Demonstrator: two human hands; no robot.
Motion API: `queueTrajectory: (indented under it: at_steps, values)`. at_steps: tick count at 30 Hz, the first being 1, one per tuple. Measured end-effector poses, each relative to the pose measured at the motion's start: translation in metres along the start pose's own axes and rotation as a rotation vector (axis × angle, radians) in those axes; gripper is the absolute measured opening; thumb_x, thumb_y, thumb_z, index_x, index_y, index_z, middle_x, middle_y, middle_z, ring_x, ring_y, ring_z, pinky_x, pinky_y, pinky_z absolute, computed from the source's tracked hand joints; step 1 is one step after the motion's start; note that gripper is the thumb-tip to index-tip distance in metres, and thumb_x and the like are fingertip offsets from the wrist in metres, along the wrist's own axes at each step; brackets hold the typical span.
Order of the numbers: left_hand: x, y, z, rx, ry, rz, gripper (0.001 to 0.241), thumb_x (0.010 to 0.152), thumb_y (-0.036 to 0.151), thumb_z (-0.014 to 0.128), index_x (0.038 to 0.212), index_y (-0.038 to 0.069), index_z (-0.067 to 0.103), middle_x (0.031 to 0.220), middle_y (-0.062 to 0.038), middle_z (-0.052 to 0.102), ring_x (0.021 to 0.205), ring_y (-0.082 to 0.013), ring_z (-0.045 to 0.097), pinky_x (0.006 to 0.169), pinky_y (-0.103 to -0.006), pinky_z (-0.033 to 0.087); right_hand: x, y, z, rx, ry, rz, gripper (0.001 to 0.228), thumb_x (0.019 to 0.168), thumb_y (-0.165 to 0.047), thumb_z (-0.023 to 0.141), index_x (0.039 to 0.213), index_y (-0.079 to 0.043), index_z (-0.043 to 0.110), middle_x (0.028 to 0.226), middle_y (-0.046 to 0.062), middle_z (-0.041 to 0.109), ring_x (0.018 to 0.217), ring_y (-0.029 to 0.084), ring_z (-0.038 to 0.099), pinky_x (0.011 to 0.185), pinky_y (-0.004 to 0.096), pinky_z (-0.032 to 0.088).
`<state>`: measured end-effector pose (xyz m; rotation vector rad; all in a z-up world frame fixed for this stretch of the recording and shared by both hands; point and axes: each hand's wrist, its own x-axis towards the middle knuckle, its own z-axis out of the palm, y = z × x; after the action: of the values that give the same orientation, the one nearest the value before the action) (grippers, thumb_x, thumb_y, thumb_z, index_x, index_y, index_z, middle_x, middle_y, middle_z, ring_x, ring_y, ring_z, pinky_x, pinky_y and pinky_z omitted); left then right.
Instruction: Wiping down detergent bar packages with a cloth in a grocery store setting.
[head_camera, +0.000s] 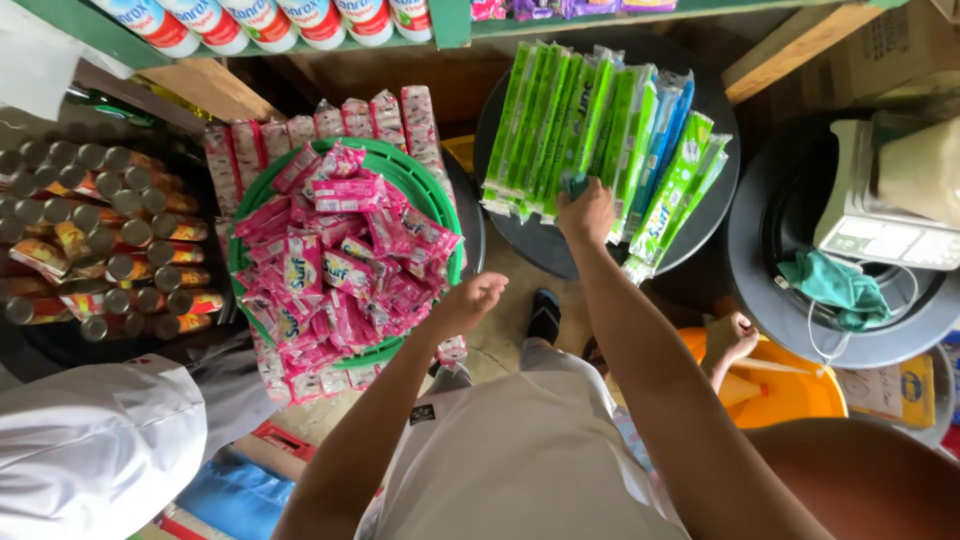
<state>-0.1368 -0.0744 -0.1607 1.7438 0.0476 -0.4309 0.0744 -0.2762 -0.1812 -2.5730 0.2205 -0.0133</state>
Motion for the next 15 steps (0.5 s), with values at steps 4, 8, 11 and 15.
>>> queueTrajectory:
  at_steps: [4, 8, 11, 15]
  values:
    - [-0.008, 0.024, -0.007, 0.002, 0.040, -0.109, 0.049, 0.102, 0.044, 0.052, 0.137, 0.009, 0.059, 0.129, -0.010, 0.071, 0.116, -0.0229, 0.070, 0.095, -0.0349, 0.055, 0.006, 0.032, 0.008, 0.250, 0.066, 0.079, 0.032, 0.080, -0.026, 0.083, 0.100, -0.005, 0.071, 0.094, 0.015, 0.074, 0.088, 0.035, 0.072, 0.078, 0.046, 0.057]
    - [0.010, 0.001, 0.001, -0.054, 0.012, -0.027, 0.052, 0.103, 0.044, 0.051, 0.141, 0.009, 0.056, 0.132, -0.007, 0.069, 0.115, -0.0202, 0.069, 0.095, -0.0346, 0.054, -0.026, 0.015, -0.029, 0.714, -0.021, 0.274, 0.026, 0.083, -0.021, 0.080, 0.101, -0.006, 0.070, 0.089, 0.010, 0.073, 0.078, 0.025, 0.071, 0.068, 0.040, 0.056]
    - [0.039, -0.017, -0.004, -0.262, -0.056, 0.295, 0.056, 0.110, 0.039, 0.058, 0.154, 0.005, 0.048, 0.128, -0.010, 0.063, 0.126, -0.0200, 0.061, 0.110, -0.0355, 0.049, -0.063, -0.019, -0.061, 1.122, -0.168, 0.439, 0.021, 0.085, -0.016, 0.079, 0.102, -0.007, 0.069, 0.089, 0.005, 0.072, 0.075, 0.020, 0.070, 0.063, 0.035, 0.058]
    - [0.094, -0.022, -0.021, -0.454, 0.072, -0.069, 0.060, 0.105, 0.044, 0.053, 0.154, 0.010, 0.049, 0.130, -0.003, 0.061, 0.107, -0.0181, 0.055, 0.096, -0.0378, 0.050, -0.109, -0.067, -0.100, 1.354, -0.441, 0.454, 0.016, 0.090, -0.014, 0.077, 0.101, -0.007, 0.068, 0.086, 0.003, 0.069, 0.070, 0.017, 0.069, 0.056, 0.034, 0.058]
